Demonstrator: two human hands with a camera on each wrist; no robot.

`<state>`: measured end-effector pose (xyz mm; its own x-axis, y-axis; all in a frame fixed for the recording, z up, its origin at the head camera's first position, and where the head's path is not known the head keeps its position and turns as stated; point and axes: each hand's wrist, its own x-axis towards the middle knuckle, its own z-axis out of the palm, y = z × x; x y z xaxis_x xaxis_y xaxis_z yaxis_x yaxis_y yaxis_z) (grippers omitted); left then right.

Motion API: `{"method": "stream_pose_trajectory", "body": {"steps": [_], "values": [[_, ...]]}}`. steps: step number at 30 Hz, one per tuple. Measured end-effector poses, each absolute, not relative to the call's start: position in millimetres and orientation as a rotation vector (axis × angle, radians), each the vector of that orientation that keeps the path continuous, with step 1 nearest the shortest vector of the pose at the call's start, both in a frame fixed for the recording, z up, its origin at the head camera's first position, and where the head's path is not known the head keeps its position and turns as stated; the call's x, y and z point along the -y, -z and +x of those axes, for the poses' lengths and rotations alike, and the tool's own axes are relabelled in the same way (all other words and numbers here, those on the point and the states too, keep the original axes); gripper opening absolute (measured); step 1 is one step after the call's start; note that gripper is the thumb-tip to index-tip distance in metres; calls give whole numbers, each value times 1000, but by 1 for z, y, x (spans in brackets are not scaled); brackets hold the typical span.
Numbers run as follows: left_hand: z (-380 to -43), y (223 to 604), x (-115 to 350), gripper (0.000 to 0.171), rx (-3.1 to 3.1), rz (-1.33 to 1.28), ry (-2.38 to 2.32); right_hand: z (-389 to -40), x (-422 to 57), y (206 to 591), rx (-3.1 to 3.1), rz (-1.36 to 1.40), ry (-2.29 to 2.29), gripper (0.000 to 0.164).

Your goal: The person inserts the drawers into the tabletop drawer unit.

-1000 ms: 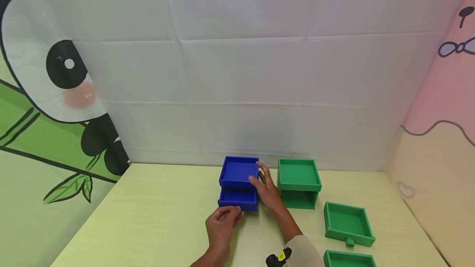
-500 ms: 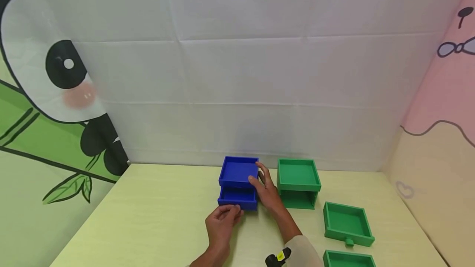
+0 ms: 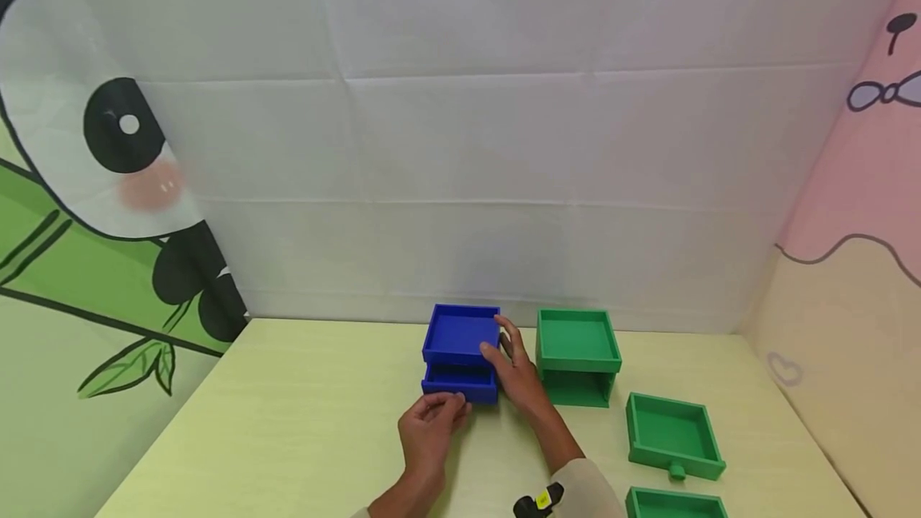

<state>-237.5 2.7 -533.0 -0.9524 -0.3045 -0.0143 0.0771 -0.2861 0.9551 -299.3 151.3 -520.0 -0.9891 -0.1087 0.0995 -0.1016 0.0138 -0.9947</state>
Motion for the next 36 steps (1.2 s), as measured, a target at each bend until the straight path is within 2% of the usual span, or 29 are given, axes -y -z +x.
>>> {"method": "stream_pose_trajectory", "body": {"steps": [36], "values": [[-250, 527, -4, 15, 1699, 302, 2373, -300, -152, 521, -2279, -212, 2168, 58]]}}
